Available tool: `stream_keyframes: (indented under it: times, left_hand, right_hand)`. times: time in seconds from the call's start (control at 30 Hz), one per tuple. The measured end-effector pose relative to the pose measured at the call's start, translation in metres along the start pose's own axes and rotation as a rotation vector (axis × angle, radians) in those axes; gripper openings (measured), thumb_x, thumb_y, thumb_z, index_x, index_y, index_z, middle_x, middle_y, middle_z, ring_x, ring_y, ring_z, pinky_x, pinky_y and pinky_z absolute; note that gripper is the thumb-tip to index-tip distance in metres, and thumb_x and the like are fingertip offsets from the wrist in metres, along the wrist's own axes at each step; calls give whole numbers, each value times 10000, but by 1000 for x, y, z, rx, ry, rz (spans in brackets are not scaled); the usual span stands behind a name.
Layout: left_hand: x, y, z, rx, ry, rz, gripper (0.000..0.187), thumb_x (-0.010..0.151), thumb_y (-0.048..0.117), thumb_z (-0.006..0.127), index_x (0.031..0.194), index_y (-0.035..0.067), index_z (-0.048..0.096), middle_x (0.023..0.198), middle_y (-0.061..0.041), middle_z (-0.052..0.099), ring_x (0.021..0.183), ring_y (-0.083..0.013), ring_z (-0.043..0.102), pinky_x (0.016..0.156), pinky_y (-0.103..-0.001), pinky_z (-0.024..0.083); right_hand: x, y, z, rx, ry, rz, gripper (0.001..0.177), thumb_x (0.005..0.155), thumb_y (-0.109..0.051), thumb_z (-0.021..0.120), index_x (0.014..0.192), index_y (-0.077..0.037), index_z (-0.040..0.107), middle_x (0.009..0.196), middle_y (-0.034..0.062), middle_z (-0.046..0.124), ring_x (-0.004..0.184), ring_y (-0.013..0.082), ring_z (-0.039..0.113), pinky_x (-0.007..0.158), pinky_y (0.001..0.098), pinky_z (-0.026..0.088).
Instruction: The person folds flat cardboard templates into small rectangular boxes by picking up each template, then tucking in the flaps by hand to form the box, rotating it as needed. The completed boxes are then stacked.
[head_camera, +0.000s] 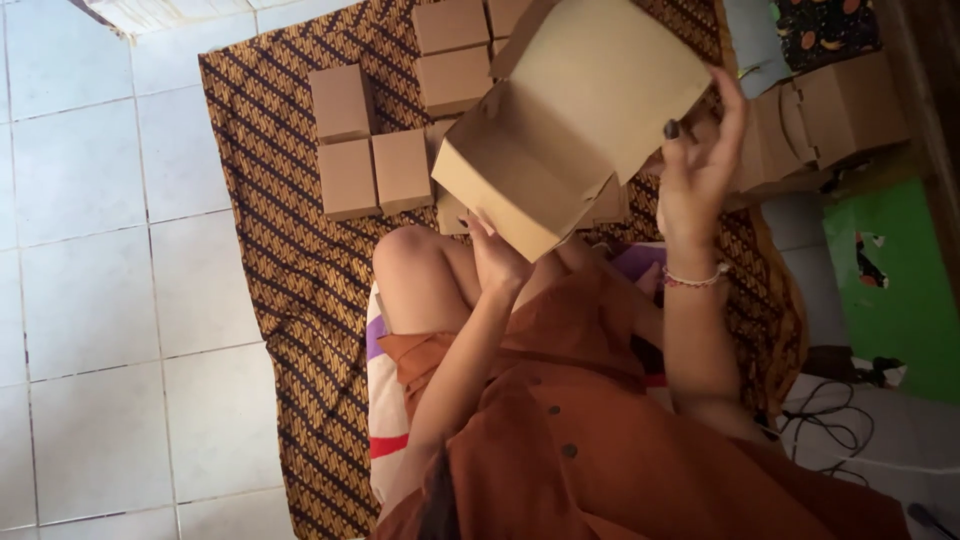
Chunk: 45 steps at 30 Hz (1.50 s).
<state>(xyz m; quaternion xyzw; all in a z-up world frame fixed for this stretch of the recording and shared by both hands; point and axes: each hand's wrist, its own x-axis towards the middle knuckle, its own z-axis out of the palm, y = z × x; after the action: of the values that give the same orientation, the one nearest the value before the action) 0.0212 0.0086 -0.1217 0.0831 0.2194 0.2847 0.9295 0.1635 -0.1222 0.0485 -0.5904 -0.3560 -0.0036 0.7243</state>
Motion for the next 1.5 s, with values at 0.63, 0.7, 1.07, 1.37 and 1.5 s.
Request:
stream_keyframes:
  times: [0.63, 0.7, 1.07, 1.37, 1.5]
  left_hand:
    - [-18, 22, 67, 125, 169, 146, 527, 893, 512, 760, 1047, 10, 714, 991, -241, 751, 833, -351, 769, 797, -533, 643]
    - [-23, 27, 73, 156, 162, 138, 524, 889, 504, 768, 1033, 3, 710, 976, -249, 749, 819, -352, 769, 784, -530, 643]
    - [-75, 61, 161, 920, 335, 14, 802, 927, 757, 358, 1132, 101, 771, 1151, -139, 755, 1132, -261, 709, 1079, -390, 515]
    - [-62, 55, 142, 931, 331, 49, 1032, 897, 860, 46, 1228, 143, 711, 1096, -136, 750, 1037, -258, 734, 1016, -415, 553]
    - [-107, 72, 194, 1185, 292, -13, 774, 1067, 501, 75, 1394, 30, 595, 1419, -198, 612, 1380, -285, 536, 1223, -449, 341]
  right_hand:
    - [-12, -16, 12, -604, -414, -611, 440, 895, 2, 679, 1334, -11, 665, 1361, 261, 613, 1093, 426, 687, 801, 501, 630]
    - [-11, -28, 16, -599, -444, -637, 461, 868, 51, 680, 1323, -17, 677, 1373, 277, 612, 1107, 453, 682, 827, 507, 622]
    - [-18, -5, 21, -619, -537, -698, 515, 849, 138, 659, 1282, -134, 716, 1363, 236, 615, 1208, 472, 636, 893, 565, 597]
    - [-29, -3, 42, -694, -579, -637, 820, 705, -52, 925, 1392, -157, 490, 1410, 227, 484, 1334, 524, 504, 1030, 669, 500]
    - [-36, -1, 48, -850, -496, -582, 909, 701, 68, 893, 1465, -44, 412, 1353, 262, 466, 1309, 552, 502, 977, 635, 559]
